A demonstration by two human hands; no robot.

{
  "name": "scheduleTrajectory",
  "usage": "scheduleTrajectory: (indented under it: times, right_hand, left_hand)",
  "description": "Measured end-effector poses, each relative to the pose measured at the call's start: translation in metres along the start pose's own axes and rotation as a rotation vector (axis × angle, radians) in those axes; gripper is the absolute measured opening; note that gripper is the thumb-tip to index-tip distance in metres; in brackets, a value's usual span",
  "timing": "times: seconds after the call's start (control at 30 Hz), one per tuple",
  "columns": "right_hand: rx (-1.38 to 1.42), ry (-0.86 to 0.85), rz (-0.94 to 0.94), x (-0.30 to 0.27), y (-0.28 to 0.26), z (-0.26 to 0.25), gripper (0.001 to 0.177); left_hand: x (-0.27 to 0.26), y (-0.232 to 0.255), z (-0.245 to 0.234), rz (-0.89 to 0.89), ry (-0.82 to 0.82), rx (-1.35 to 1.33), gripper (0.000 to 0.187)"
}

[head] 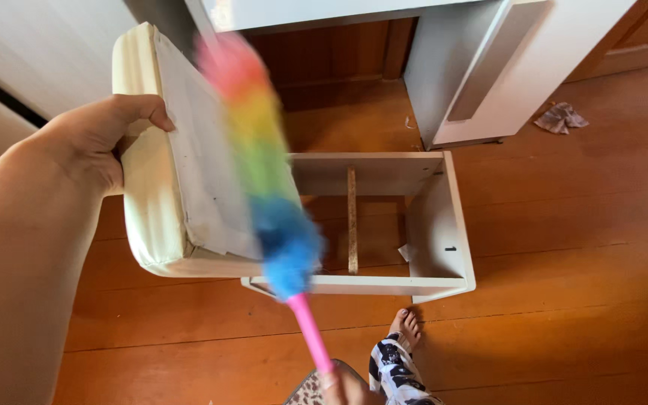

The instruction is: The person dusts chairs, a bed, and a stool with a handheld duster, then lifts the cushion of the stool to dust its underside.

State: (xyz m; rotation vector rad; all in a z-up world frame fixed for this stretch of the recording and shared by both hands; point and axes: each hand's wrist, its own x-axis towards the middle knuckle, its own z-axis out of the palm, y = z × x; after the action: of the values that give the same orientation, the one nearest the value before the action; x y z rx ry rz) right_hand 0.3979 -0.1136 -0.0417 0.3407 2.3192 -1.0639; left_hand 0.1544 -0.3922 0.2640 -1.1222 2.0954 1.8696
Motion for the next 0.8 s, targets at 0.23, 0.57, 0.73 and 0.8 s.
scheduleTrajectory:
  times: [0.23,0.57,0.73,0.8]
  right_hand:
    - [0.106,0.139,-0.180,-0.033,-0.022,-0.011,0.043]
    - [-0.253,0.160,0.006,-0.008,-0.010,-0.043,0.052]
    - [-0.134,0.115,0.271,-0.006,-0.036,-0.085,0.047]
    - [0.218,0.234,0.487,-0.010,-0.037,-0.096,0.058]
  left_hand:
    - [-0.028,-0.011,-0.029,0.026,0.035,-0.031,0.084]
    - [-0.066,-0.058,-0.100,0.057,0.110,-0.243,0.083]
    - [-0.079,-0.091,-0.131,0.029,0.176,-0.332,0.080]
    - [-0.081,-0.102,-0.136,0.007,0.184,-0.365,0.082]
